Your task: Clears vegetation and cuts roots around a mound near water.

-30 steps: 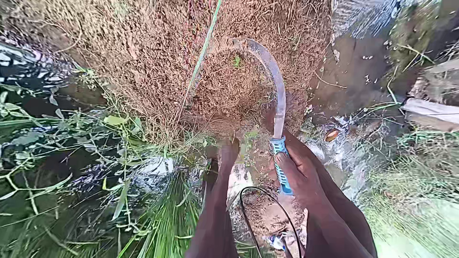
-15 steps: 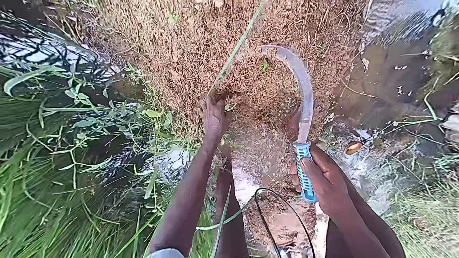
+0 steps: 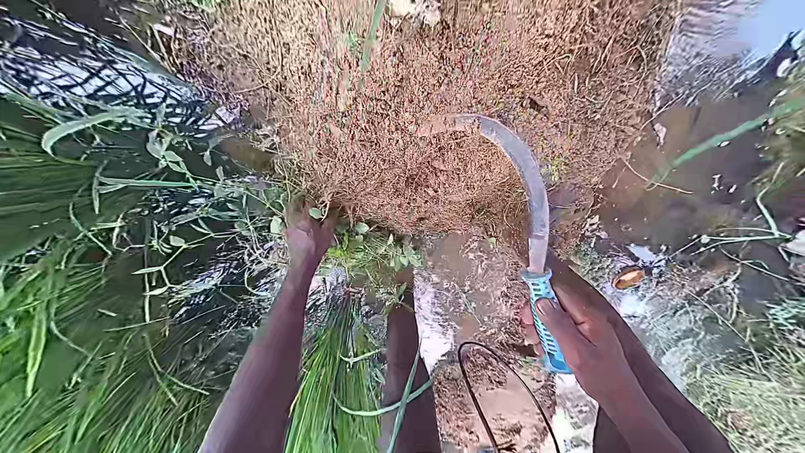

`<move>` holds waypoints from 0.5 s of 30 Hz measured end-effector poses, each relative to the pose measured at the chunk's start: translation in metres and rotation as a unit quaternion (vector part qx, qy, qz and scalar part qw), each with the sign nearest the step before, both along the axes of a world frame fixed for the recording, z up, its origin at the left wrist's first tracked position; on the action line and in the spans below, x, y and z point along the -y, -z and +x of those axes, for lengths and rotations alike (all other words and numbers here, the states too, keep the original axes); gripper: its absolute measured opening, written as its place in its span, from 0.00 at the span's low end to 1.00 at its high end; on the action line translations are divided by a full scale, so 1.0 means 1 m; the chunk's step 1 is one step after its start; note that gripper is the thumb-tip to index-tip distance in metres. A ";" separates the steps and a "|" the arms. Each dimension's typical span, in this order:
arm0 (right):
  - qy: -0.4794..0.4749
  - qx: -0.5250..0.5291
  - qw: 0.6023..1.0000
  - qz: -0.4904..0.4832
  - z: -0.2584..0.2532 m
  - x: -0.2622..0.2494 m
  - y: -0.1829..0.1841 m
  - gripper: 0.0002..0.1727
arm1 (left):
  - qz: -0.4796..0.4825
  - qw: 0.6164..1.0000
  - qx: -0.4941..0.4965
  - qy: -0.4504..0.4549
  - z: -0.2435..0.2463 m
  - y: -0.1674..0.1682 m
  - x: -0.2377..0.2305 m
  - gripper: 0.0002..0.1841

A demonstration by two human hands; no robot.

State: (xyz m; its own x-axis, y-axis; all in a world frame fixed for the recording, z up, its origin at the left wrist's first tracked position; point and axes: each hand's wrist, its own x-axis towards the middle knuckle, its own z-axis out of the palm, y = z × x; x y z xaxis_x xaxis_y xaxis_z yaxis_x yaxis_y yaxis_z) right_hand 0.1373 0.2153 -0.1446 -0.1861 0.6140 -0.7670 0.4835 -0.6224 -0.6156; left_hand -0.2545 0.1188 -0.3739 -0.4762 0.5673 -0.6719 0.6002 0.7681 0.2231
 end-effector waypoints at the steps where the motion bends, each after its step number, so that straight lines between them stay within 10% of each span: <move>1: -0.009 0.008 1.000 0.001 -0.001 0.001 0.001 0.22 | 0.029 0.999 0.001 0.029 0.000 -0.001 -0.003 0.30; 7: -0.039 0.021 0.999 0.003 -0.010 0.005 0.005 0.23 | 0.167 0.973 0.008 0.158 -0.002 -0.014 -0.058 0.18; 15: -0.037 0.018 0.999 -0.013 -0.019 0.015 0.008 0.21 | 0.171 0.974 0.044 -0.144 -0.066 0.039 -0.148 0.40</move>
State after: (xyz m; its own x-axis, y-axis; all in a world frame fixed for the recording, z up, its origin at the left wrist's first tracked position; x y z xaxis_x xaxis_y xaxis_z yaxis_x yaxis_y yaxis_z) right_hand 0.1180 0.2003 -0.1531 -0.2017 0.5803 -0.7890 0.5500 -0.5994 -0.5815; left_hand -0.3208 0.2665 -0.4126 -0.5982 0.6163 -0.5122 0.3376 0.7735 0.5363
